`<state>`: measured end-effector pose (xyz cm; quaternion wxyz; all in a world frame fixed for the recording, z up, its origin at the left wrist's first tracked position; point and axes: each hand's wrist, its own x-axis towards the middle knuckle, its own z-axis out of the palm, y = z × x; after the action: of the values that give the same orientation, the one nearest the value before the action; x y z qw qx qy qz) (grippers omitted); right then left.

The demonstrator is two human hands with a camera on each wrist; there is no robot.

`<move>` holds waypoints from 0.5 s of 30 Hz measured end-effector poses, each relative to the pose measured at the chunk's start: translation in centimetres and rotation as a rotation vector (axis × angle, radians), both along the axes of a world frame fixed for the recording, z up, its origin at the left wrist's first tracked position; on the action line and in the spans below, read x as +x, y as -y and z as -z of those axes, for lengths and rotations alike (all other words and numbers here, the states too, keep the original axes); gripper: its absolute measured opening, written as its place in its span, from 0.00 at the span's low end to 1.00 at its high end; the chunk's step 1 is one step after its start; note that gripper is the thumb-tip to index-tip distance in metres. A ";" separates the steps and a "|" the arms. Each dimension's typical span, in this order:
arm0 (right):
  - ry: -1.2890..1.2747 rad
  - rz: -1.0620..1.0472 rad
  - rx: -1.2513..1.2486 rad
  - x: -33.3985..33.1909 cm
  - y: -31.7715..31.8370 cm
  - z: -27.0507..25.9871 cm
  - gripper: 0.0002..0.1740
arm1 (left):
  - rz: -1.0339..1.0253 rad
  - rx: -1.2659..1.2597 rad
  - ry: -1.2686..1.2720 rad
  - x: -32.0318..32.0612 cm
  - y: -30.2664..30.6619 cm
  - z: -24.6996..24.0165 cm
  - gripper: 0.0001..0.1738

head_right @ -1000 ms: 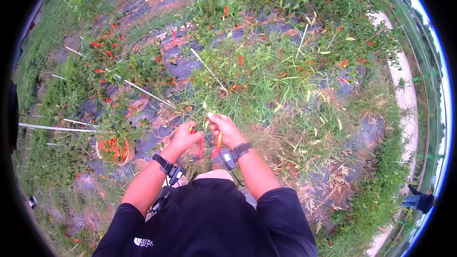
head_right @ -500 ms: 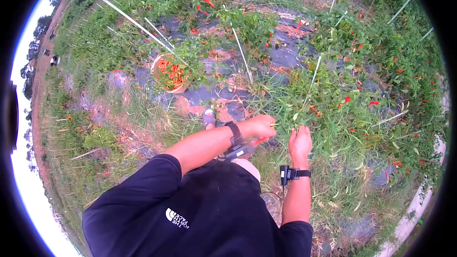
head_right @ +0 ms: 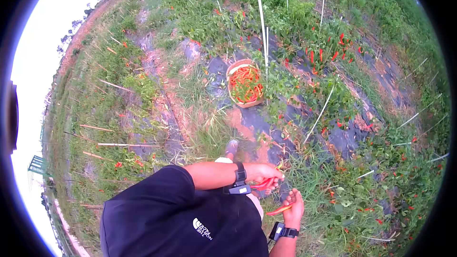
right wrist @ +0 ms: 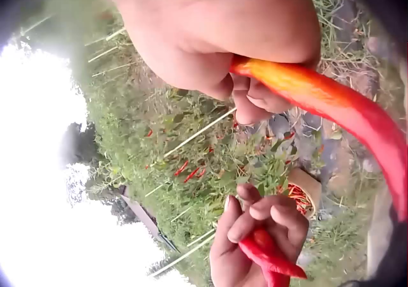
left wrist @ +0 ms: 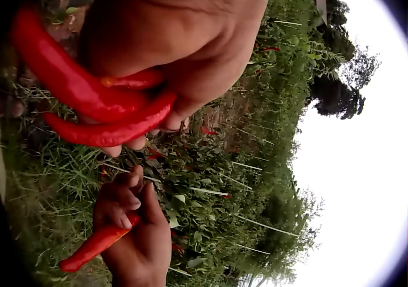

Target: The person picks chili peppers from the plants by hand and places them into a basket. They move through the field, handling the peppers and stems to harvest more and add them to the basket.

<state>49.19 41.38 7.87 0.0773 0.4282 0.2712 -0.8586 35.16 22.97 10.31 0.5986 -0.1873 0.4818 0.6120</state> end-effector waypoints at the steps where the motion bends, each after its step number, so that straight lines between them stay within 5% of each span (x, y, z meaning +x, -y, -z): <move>1: -0.017 -0.035 -0.010 -2.2 2.3 -0.8 0.13 | -0.023 0.047 0.028 -0.1 0.6 0.1 0.10; 4: -0.173 -0.144 0.042 -8.2 8.4 -1.7 0.14 | -0.072 0.104 0.046 -1.7 3.2 0.1 0.09; 7: -0.077 -0.086 0.179 -13.1 12.9 -2.8 0.13 | -0.349 0.036 -0.022 -4.5 7.8 0.0 0.09; 11: -0.098 -0.232 0.247 -17.3 18.9 -1.3 0.14 | -0.292 0.252 -0.030 -7.6 13.8 3.6 0.10; 12: -0.106 -0.327 0.365 -18.8 21.0 -1.3 0.14 | -0.300 0.158 -0.101 -8.0 14.5 6.7 0.10; 15: -0.121 -0.550 0.528 -21.6 26.1 0.7 0.15 | -0.314 0.155 -0.113 -9.9 19.1 5.9 0.10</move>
<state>27.55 15.31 7.19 0.1755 0.2934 0.5916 -0.7302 25.28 3.87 4.36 0.4802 -0.1789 0.4308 0.7428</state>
